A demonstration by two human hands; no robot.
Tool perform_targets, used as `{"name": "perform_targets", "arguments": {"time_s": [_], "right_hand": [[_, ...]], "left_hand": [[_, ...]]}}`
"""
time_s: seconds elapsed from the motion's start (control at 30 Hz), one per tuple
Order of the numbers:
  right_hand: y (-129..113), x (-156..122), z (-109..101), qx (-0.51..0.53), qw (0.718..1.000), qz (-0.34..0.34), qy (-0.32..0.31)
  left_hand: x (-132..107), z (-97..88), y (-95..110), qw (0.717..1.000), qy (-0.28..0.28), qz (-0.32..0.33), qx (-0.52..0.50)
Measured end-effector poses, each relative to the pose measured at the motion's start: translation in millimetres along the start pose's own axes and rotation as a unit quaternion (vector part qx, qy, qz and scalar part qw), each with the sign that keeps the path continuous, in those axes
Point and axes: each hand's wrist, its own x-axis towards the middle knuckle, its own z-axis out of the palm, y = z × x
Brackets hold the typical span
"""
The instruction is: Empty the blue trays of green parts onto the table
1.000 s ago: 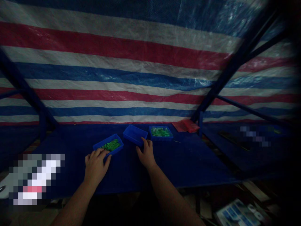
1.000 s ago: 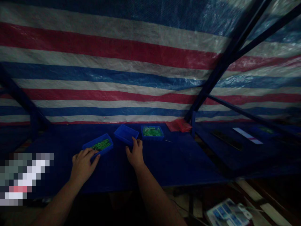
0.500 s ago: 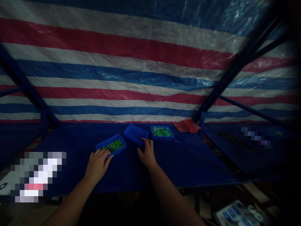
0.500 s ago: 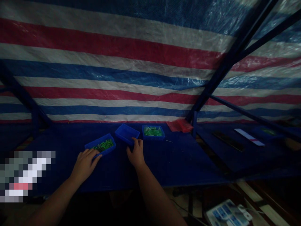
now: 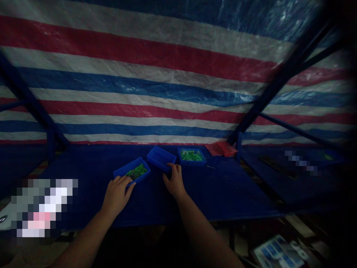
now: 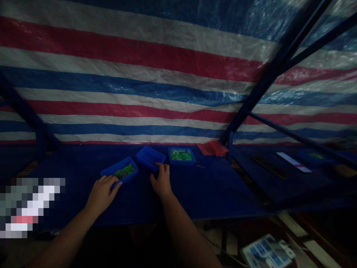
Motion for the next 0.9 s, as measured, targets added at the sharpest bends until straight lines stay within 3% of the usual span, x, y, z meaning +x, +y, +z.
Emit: {"name": "perform_targets", "arguments": {"time_s": [0.37, 0.5, 0.9], "right_hand": [[-2.2, 0.9, -1.5, -0.005, 1.000, 0.002, -0.009], [-2.7, 0.6, -1.9, 0.002, 1.000, 0.000, -0.013], [-2.3, 0.0, -2.4, 0.008, 1.000, -0.003, -0.012]], "left_hand": [[-0.7, -3.1, 6.6, 0.999, -0.036, 0.008, -0.015], [0.5, -2.7, 6.6, 1.000, -0.017, -0.015, 0.003], [2.3, 2.2, 8.6, 1.000, -0.005, 0.012, 0.017]]}}
